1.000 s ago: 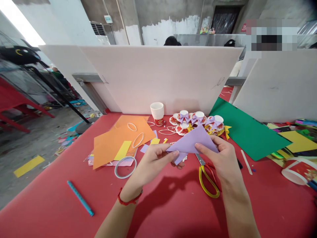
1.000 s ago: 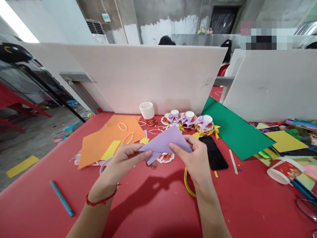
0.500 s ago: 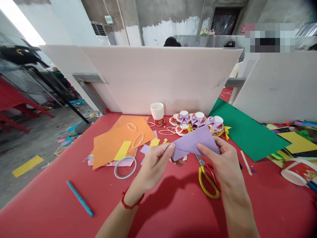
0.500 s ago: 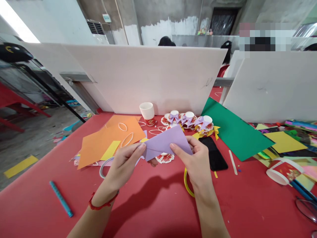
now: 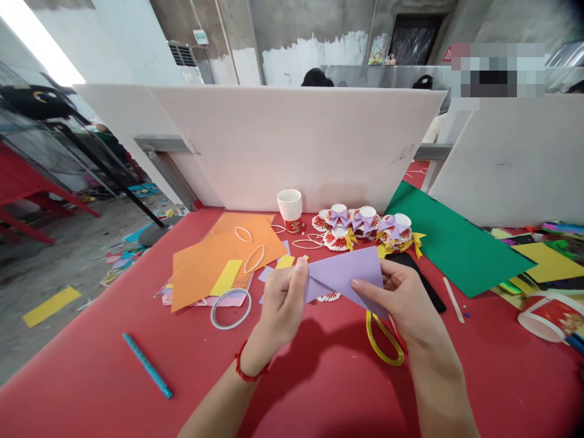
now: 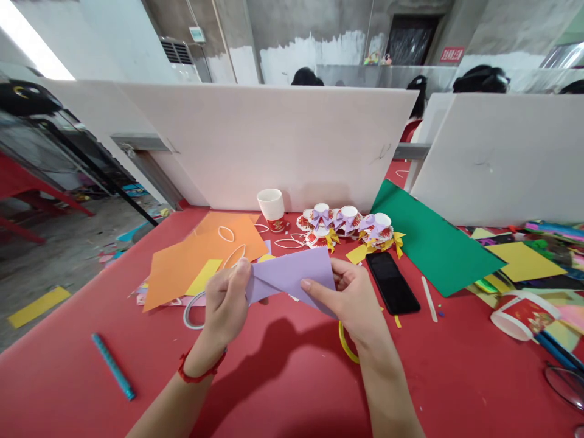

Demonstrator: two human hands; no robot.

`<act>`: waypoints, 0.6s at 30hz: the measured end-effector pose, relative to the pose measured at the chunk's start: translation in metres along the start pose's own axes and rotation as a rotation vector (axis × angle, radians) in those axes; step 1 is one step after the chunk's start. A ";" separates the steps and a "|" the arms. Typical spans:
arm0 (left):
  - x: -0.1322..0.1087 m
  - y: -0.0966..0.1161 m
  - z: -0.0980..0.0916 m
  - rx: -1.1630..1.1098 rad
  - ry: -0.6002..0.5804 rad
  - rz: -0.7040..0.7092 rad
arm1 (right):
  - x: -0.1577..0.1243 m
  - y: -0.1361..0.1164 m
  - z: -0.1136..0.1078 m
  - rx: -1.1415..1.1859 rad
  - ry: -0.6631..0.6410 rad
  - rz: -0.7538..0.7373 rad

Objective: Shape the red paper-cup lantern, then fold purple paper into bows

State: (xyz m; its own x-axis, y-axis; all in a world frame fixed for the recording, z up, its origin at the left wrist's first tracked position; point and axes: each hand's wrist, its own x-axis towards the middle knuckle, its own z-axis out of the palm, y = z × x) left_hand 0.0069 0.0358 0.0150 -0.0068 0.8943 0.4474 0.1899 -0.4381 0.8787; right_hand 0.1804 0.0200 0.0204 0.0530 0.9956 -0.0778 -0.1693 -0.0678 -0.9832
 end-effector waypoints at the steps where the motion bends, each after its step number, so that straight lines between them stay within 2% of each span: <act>1: 0.002 0.001 0.000 0.003 0.018 0.004 | 0.000 0.001 0.000 0.003 0.012 -0.008; 4: 0.005 0.003 -0.002 -0.034 0.047 0.005 | 0.000 0.001 0.002 0.011 0.066 -0.037; 8: 0.006 0.003 -0.005 -0.195 -0.046 -0.105 | -0.002 -0.002 0.005 -0.028 0.091 -0.048; 10: 0.006 0.003 -0.005 -0.221 -0.045 -0.130 | -0.003 -0.004 0.006 -0.061 0.095 -0.059; 14: 0.005 0.002 -0.003 -0.152 0.028 -0.114 | -0.004 -0.002 0.008 -0.130 0.060 -0.108; 18: 0.006 0.002 -0.004 -0.080 0.027 -0.062 | -0.004 0.000 0.005 -0.231 0.002 -0.103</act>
State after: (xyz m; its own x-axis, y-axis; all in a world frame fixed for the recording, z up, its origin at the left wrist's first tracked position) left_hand 0.0035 0.0393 0.0202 -0.0432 0.9174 0.3956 0.1096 -0.3892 0.9146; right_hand 0.1756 0.0161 0.0213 0.0605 0.9979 0.0247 0.0668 0.0207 -0.9976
